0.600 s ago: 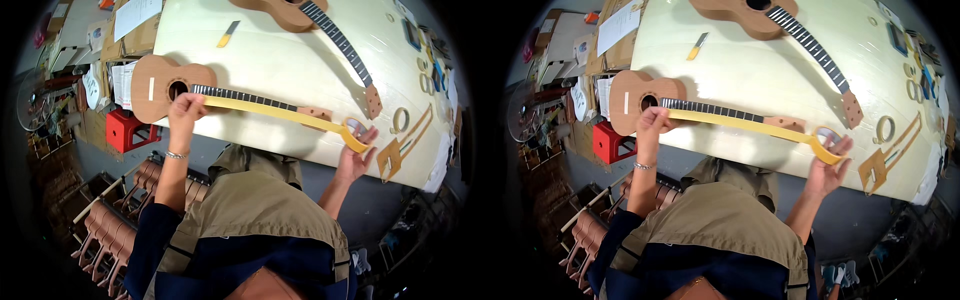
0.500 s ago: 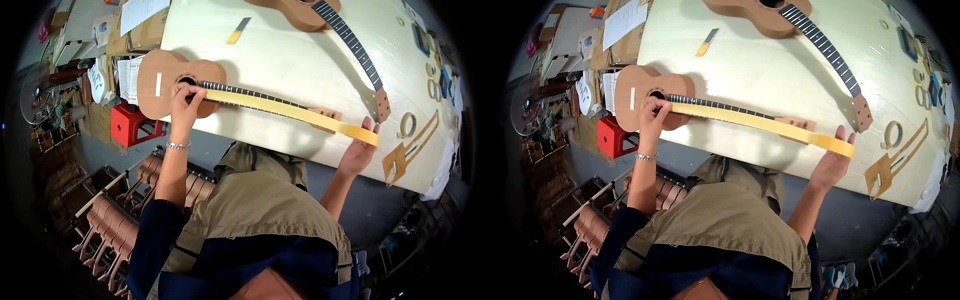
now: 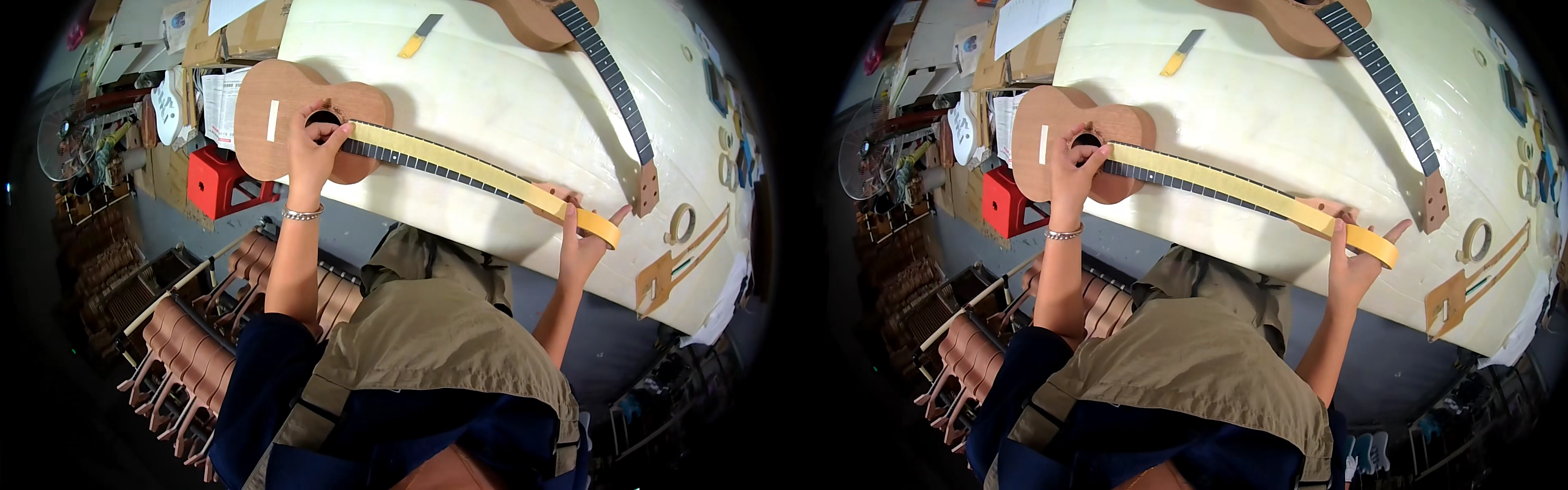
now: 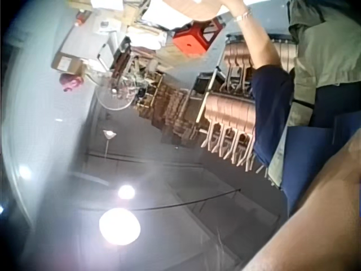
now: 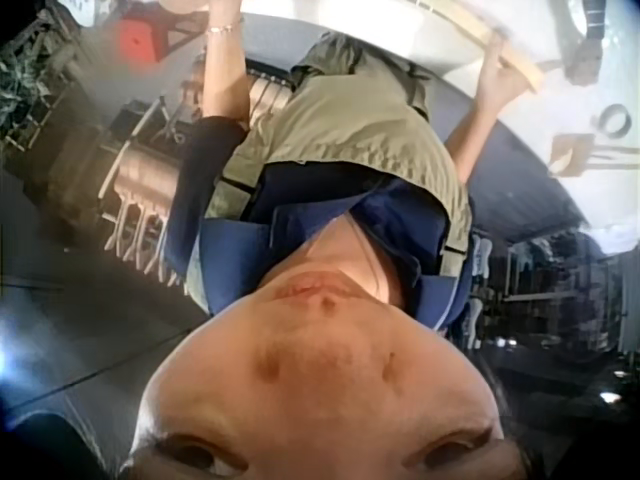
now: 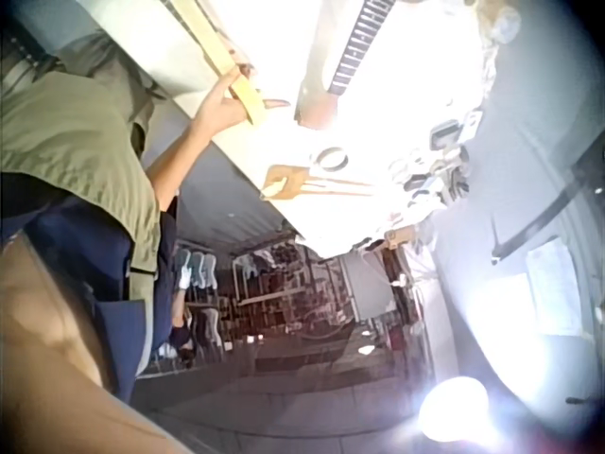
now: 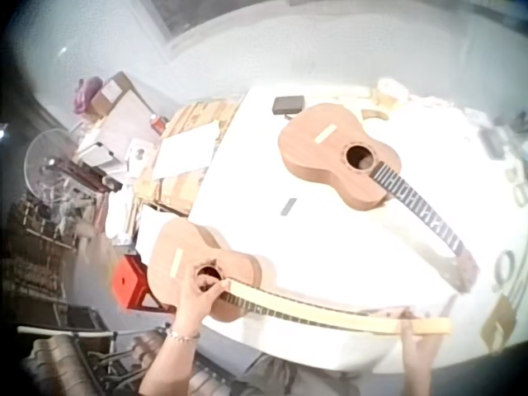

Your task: The person repeatedly applies masking tape to the fretboards of acoustic guitar necks. They measure the neck length with a roll of tape, cut a strip, and carefully align it along the fretboard. The person also uses a pencil to mark the guitar body and places the finished necks on a rack.

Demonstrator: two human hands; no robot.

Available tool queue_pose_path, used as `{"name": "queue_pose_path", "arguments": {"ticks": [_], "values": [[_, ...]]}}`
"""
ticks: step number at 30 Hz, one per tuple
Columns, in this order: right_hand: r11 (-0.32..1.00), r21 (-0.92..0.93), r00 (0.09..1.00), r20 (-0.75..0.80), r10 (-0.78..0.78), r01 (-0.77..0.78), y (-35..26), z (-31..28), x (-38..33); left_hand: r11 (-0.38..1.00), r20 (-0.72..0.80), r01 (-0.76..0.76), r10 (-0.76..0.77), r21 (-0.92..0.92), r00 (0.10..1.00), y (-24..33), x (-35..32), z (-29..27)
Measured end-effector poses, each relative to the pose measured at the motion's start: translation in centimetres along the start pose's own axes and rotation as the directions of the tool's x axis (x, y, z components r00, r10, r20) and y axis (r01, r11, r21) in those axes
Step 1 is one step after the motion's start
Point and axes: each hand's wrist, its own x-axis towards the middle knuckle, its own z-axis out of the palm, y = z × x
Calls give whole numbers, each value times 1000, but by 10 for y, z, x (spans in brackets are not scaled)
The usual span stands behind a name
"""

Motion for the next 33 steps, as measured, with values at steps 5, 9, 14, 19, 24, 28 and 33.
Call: {"name": "queue_pose_path", "arguments": {"ticks": [5, 9, 14, 19, 24, 28, 33], "values": [[1000, 9, 1000, 1, -8, 8, 1, 2, 0, 1000, -26, -21, 21, 0, 999, -3, 4, 2], [997, -41, 996, -58, -73, 70, 5, 2, 0, 913, -80, -182, 225, 365, 971, -3, 2, 1], [987, -93, 990, -47, -137, 132, 11, 4, 2, 388, 314, -582, 565, 715, 763, -5, -21, 16], [991, -121, 997, -64, 42, -49, 6, 7, -1, 378, 327, -509, 450, 773, 831, -12, -37, 26], [997, -18, 996, -57, 73, -75, -1, 20, -3, 518, 463, -586, 360, 624, 810, 4, -68, 84], [956, -215, 969, -103, -226, 200, 23, 44, -5, 523, 694, -746, 351, 412, 629, 44, -111, 175], [963, -166, 955, -173, -242, 214, 32, 60, -5, 370, 602, -801, 530, 470, 598, 48, 19, 174]]}}
